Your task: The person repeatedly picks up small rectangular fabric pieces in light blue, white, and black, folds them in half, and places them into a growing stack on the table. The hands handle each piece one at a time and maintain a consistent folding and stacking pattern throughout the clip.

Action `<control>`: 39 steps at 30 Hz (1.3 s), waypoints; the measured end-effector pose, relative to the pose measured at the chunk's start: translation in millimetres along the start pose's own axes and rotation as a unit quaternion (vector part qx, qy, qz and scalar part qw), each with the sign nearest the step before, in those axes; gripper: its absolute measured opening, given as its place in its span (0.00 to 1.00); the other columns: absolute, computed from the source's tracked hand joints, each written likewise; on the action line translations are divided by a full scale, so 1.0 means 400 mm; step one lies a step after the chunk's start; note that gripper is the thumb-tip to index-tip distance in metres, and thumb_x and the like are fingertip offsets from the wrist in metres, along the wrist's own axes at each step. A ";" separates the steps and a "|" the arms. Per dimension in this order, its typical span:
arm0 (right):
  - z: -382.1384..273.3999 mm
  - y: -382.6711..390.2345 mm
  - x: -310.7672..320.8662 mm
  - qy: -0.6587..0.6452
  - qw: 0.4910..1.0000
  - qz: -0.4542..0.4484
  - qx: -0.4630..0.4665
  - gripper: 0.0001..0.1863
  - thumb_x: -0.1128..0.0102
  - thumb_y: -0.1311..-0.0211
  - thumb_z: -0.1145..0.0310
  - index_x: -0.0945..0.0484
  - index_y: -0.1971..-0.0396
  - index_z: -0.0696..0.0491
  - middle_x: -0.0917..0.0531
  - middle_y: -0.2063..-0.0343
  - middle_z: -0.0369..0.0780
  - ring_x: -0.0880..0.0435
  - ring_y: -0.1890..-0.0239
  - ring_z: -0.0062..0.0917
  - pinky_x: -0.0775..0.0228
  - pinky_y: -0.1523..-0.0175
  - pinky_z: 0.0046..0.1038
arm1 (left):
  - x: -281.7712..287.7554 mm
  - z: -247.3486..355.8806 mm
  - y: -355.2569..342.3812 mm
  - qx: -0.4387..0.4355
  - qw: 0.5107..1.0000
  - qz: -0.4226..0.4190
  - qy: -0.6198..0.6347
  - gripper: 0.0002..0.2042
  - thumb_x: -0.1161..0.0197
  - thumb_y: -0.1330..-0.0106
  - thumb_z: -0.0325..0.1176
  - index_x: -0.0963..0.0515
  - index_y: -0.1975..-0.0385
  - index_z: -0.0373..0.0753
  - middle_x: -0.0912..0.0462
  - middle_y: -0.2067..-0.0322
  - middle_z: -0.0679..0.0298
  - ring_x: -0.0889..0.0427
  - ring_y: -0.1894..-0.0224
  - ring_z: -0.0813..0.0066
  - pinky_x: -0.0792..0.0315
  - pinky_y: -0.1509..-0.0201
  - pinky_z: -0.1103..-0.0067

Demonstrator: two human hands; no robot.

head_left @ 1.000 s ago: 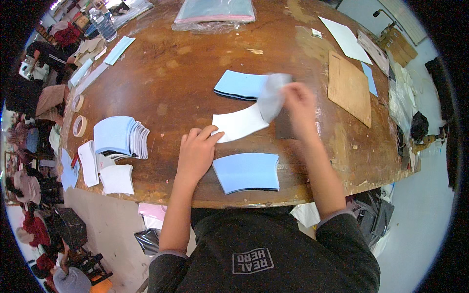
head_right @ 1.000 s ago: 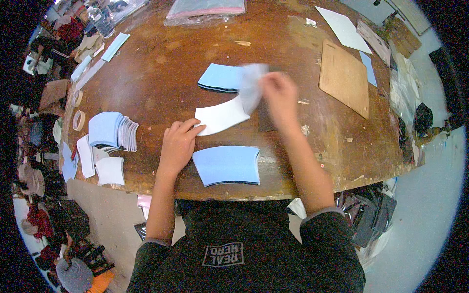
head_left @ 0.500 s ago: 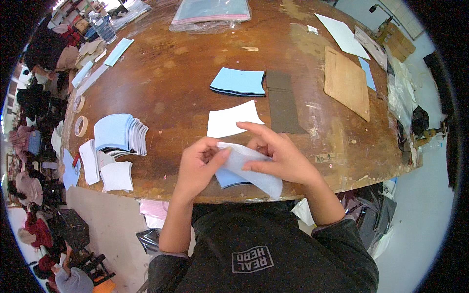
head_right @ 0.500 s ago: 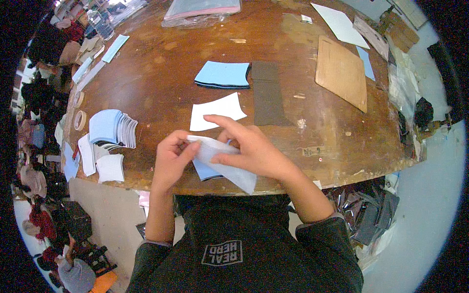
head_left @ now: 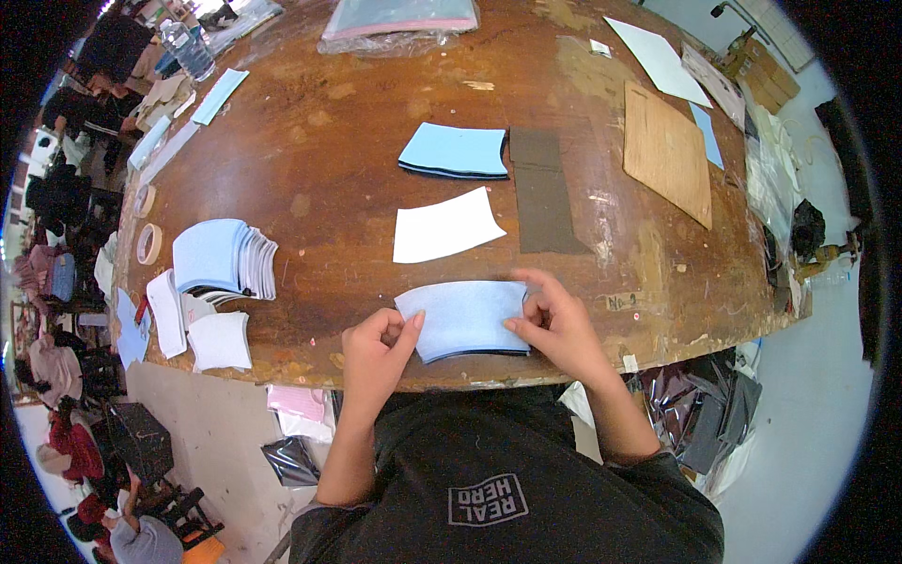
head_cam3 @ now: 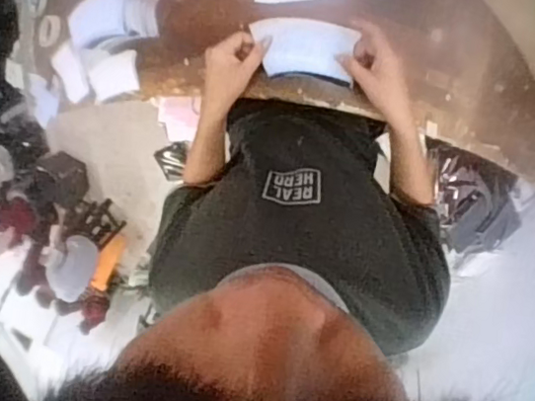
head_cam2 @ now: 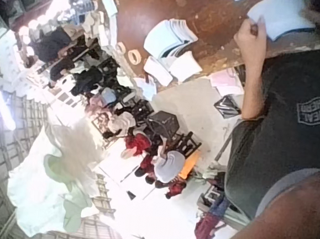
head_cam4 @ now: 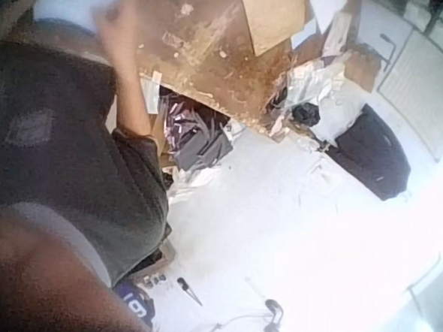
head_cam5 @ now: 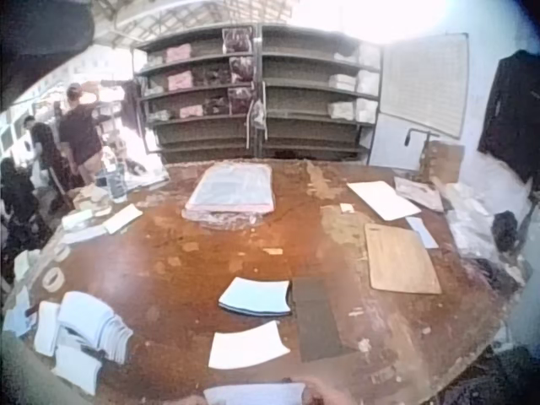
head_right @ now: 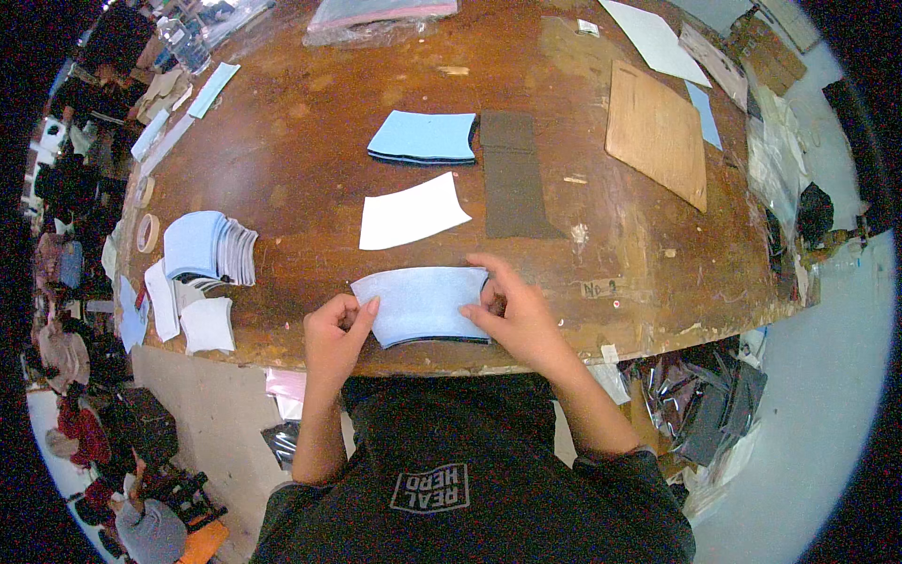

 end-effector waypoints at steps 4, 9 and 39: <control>-0.021 -0.003 0.007 0.015 1.000 -0.003 -0.007 0.31 0.30 0.43 0.77 0.30 0.39 0.53 0.29 0.80 0.30 0.31 0.76 0.13 0.37 0.70 0.19 | 0.005 0.001 0.008 0.005 0.999 -0.016 -0.037 0.15 0.29 0.36 0.33 0.24 0.81 0.32 0.29 0.90 0.65 0.37 0.85 0.86 0.41 0.80 0.81; -0.004 -0.004 0.004 0.024 1.000 -0.008 -0.014 0.32 0.30 0.43 0.76 0.30 0.38 0.53 0.28 0.80 0.30 0.29 0.76 0.13 0.36 0.70 0.20 | 0.000 -0.008 0.007 0.000 0.999 -0.018 -0.044 0.16 0.29 0.37 0.34 0.25 0.81 0.32 0.30 0.90 0.64 0.37 0.86 0.84 0.41 0.81 0.80; -0.108 -0.524 -0.090 0.439 0.805 0.116 0.381 0.06 0.41 0.43 0.73 0.18 0.66 0.55 0.18 0.69 0.42 0.18 0.60 0.38 0.23 0.60 0.36 | 0.030 0.012 -0.142 -0.230 0.869 0.111 -0.424 0.19 0.32 0.39 0.40 0.21 0.49 0.45 0.23 0.50 0.62 0.25 0.47 0.61 0.33 0.47 0.65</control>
Point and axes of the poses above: each hand's wrist, its own y-axis away from the middle knuckle, its own x-axis out of the back of the hand, z = x × y, the point moved 4 cm from there along -y, towards the middle knuckle
